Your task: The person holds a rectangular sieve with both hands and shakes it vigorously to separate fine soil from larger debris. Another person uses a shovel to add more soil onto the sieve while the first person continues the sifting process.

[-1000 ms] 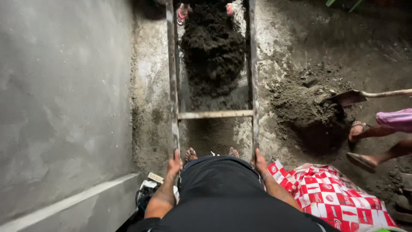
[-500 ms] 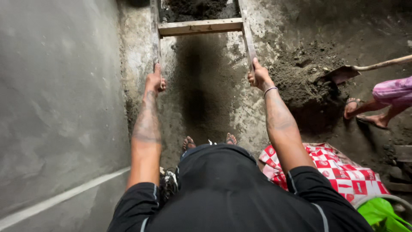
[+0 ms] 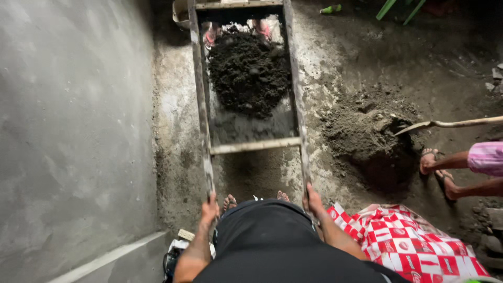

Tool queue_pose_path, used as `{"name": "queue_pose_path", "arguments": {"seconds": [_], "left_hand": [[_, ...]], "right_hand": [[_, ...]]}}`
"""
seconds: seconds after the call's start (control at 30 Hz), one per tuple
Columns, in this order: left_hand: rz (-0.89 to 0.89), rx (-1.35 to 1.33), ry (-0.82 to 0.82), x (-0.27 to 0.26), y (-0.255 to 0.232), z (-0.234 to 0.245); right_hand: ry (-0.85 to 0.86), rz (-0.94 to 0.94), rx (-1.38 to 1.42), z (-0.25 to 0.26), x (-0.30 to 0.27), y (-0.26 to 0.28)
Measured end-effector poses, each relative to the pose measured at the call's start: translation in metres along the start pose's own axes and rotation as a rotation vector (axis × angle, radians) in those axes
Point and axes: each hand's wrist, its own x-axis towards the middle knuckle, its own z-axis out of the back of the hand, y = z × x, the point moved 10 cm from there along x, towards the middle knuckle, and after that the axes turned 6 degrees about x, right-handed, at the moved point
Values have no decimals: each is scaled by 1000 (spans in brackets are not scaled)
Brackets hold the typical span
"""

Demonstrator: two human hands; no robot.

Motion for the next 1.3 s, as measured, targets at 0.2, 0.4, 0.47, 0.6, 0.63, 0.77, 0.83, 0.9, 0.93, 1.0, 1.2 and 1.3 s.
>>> {"name": "queue_pose_path", "arguments": {"seconds": [0.2,0.4,0.47,0.6,0.63,0.77,0.83,0.9,0.93,1.0,1.2,1.3], "left_hand": [[-300,36,14,46,-158,31],[-233,-270,-42,40,-271,78],[-298,-91,-40,27,-239,66],[-323,-306,-71,5,-117,22],[-330,-314,-69,3,-97,17],[-87,-198,-61,-4,-6,3],[-26,-224,-48,1,4,1],[-26,-59,-21,10,-2,1],[-20,-54,-14,19,-24,6],[-68,-24,65,39,-70,10],[-448,21,-51,26,-275,82],[-337,-169,-65,27,-284,90]], "right_hand": [[-22,172,7,-23,48,149],[-65,75,275,-25,75,250],[-73,110,131,-15,66,222],[-95,-55,-46,0,50,92],[-100,-46,-49,2,35,68],[-46,-34,7,-4,2,-6],[-51,-63,123,-3,2,-13],[-34,-15,-165,0,0,4],[-39,-23,-165,-2,9,29],[2,132,-376,-13,28,91],[-103,238,-58,-24,42,267],[-100,168,202,-25,53,277]]}}
